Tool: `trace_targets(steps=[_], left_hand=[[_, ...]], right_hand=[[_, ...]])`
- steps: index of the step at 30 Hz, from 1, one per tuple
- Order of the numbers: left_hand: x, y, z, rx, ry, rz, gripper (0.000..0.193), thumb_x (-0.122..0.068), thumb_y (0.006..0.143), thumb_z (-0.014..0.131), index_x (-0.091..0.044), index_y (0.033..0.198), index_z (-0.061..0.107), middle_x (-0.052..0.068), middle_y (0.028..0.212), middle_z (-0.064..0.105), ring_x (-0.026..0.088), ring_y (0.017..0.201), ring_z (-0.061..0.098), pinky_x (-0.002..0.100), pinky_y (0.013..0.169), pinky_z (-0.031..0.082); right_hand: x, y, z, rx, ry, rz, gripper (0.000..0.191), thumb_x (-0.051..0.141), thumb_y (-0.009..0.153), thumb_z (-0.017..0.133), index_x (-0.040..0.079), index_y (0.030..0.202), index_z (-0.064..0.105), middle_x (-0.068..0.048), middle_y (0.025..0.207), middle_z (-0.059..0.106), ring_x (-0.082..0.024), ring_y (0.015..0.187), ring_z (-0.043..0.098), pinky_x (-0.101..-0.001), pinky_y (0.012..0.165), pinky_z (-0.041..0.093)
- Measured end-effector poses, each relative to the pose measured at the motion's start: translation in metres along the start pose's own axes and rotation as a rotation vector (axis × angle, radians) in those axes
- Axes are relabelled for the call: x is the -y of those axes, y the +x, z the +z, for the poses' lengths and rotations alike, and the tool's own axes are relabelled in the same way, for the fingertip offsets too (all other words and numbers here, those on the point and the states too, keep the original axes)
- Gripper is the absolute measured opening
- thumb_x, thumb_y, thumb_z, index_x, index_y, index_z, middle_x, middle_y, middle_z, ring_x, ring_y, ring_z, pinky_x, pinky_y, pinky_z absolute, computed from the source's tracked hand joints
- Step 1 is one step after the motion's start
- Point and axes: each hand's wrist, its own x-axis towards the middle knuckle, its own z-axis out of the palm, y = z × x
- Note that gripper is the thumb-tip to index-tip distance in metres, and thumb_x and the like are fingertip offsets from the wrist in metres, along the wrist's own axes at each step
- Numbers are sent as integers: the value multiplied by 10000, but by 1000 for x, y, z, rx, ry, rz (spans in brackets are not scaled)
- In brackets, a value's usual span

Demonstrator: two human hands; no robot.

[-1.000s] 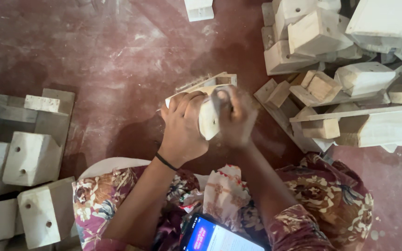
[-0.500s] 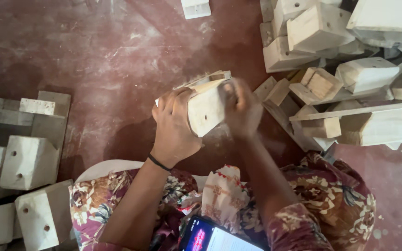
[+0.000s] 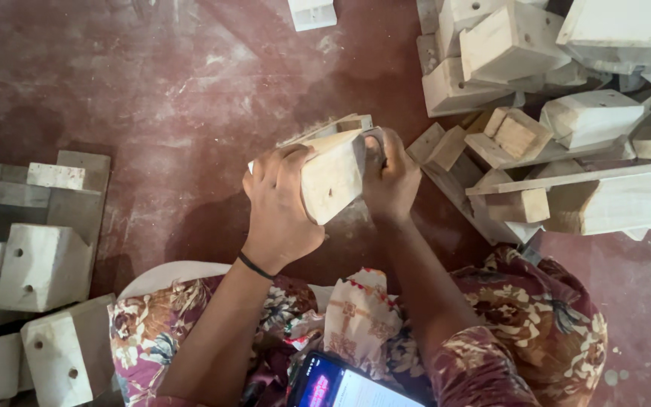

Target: The person sits on the floor surrounded by piles of white plaster-like blocks and rubs a small abrasive pad over the surface of one block, turning it to work different faces. They continue rubbing the block's surfaces and then set it down with the other finished blocks.

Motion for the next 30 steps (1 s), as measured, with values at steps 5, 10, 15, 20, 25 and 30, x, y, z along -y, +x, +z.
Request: trace_targets(steps=[5,10,15,20,25,30], left_hand=[[1,-2,3,-94,-16,-16,762,-51,705,803,-70,1393,478,142,1376,578,369,1305,491,510,1067,355],[2,-4,6,-62,-24,-85,778,-42,633,779,-57,1360,501,166,1363,575,395,1295,496,514,1062,361],[1,-2,9,-38,-20,-134,804,-42,577,777,-45,1340,523,172,1333,577,408,1264,501,535,1044,361],[2,-1,8,-126,-17,-70,704,-86,758,833,-40,1376,500,188,1357,566,411,1289,500,520,1104,363],[3,2,3,-52,-17,-103,706,-52,679,800,-36,1334,538,193,1339,603,412,1266,530,506,1074,388],[12,10,-7,-44,-26,-23,715,-40,683,790,-24,1347,526,200,1350,602,413,1290,545,501,1097,403]], right_hand=[[18,-13,1,49,-58,-104,208,238,1063,630,52,1143,675,-177,1008,728,-366,869,724,-435,758,563],[28,-11,-5,78,28,-104,198,188,1030,621,58,1160,695,-177,970,720,-358,839,720,-442,733,565],[19,5,-10,24,-64,-28,142,189,1065,630,71,1128,679,-176,978,719,-387,850,710,-449,724,551],[31,-23,-4,174,53,-64,187,156,995,602,82,1133,705,-182,909,699,-372,798,708,-450,706,555],[5,-10,-1,-3,-227,-181,232,232,1053,633,58,1201,673,-190,1028,712,-380,889,714,-466,743,554],[-8,-5,0,6,-18,62,192,181,1012,615,78,1153,695,-177,998,728,-366,853,727,-436,720,576]])
